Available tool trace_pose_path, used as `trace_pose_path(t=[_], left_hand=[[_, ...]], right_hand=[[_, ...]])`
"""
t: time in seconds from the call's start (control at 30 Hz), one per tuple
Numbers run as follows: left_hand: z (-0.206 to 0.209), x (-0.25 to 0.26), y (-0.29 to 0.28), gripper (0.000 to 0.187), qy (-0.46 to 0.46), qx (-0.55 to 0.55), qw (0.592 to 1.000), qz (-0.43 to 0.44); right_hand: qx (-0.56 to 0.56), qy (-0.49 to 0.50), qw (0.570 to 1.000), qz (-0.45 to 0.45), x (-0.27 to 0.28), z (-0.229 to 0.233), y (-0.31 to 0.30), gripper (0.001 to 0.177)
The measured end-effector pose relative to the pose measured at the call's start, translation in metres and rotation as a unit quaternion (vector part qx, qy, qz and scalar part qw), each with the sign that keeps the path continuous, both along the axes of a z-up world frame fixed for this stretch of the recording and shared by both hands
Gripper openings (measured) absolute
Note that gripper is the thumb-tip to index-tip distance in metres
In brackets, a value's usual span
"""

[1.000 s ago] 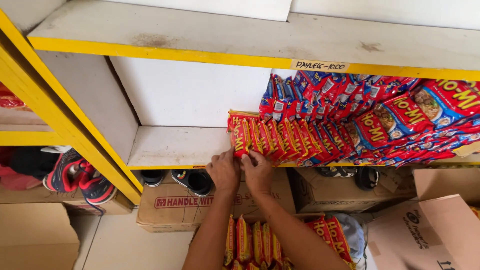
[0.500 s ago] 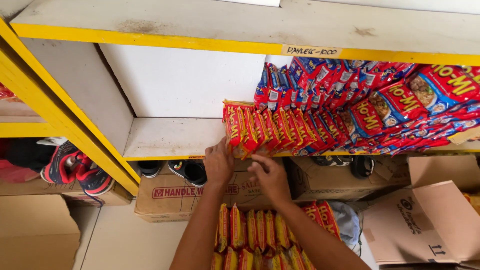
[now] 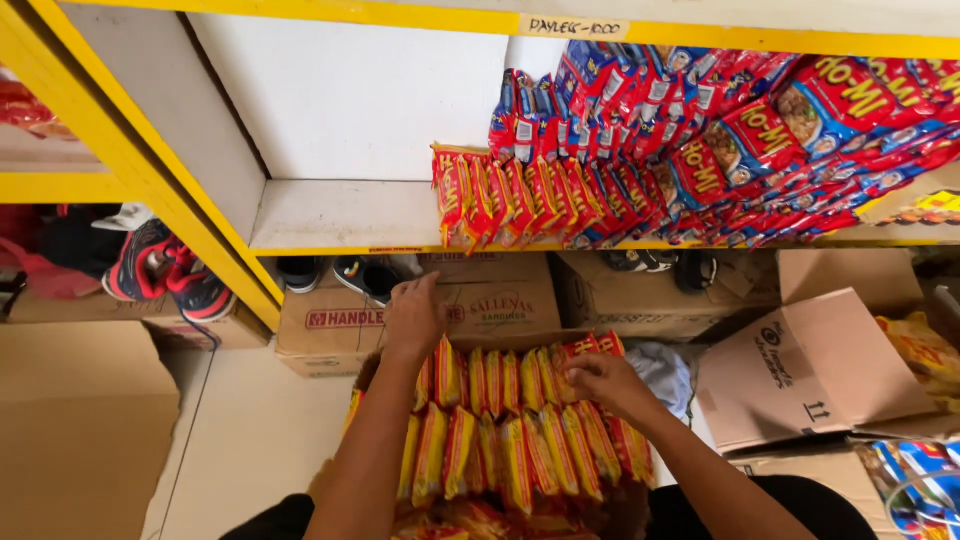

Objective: The person stocks a grocery store shelf with instant noodle packets from a cardboard box on the floor.

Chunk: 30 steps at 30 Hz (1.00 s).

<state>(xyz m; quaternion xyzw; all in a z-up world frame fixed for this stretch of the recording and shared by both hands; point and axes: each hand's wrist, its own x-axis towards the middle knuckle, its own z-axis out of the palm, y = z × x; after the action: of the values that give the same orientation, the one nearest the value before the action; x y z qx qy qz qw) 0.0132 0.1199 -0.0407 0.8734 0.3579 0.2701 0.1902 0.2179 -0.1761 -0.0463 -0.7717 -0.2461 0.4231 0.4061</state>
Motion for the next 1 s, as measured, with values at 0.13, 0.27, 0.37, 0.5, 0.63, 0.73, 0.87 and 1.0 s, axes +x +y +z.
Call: trace_pose_path(t=[0.13, 0.27, 0.37, 0.5, 0.63, 0.73, 0.87, 1.0], left_hand=[[-0.016, -0.015, -0.027, 0.038, 0.08, -0.018, 0.997, 0.0], [-0.006, -0.042, -0.059, 0.034, 0.126, -0.003, 0.992, -0.009], [0.025, -0.064, -0.088, 0.037, 0.154, 0.008, 0.988, -0.006], [0.048, -0.085, -0.121, 0.045, 0.258, -0.033, 0.965, 0.02], [0.012, -0.092, -0.13, 0.042, 0.29, -0.007, 0.956, 0.042], [0.005, -0.083, -0.131, 0.038, 0.308, 0.02, 0.949, 0.063], [0.007, -0.067, -0.131, 0.043, 0.322, 0.014, 0.944, 0.074], [0.026, -0.054, -0.134, 0.044, 0.33, 0.02, 0.943, 0.049]], right_hand=[[-0.026, -0.04, 0.992, 0.116, -0.016, 0.01, -0.01, 0.036], [-0.026, -0.13, 0.962, 0.238, -0.026, 0.016, -0.003, 0.038], [-0.016, -0.171, 0.943, 0.286, -0.038, 0.045, 0.011, 0.037], [0.024, -0.18, 0.926, 0.331, -0.046, 0.043, 0.029, 0.035], [-0.021, -0.143, 0.934, 0.325, -0.074, 0.041, 0.038, 0.034], [-0.101, -0.103, 0.934, 0.327, -0.097, 0.042, 0.043, 0.035], [-0.092, -0.084, 0.935, 0.331, -0.103, 0.021, 0.05, 0.038], [-0.037, -0.099, 0.947, 0.304, -0.1, 0.004, 0.061, 0.041]])
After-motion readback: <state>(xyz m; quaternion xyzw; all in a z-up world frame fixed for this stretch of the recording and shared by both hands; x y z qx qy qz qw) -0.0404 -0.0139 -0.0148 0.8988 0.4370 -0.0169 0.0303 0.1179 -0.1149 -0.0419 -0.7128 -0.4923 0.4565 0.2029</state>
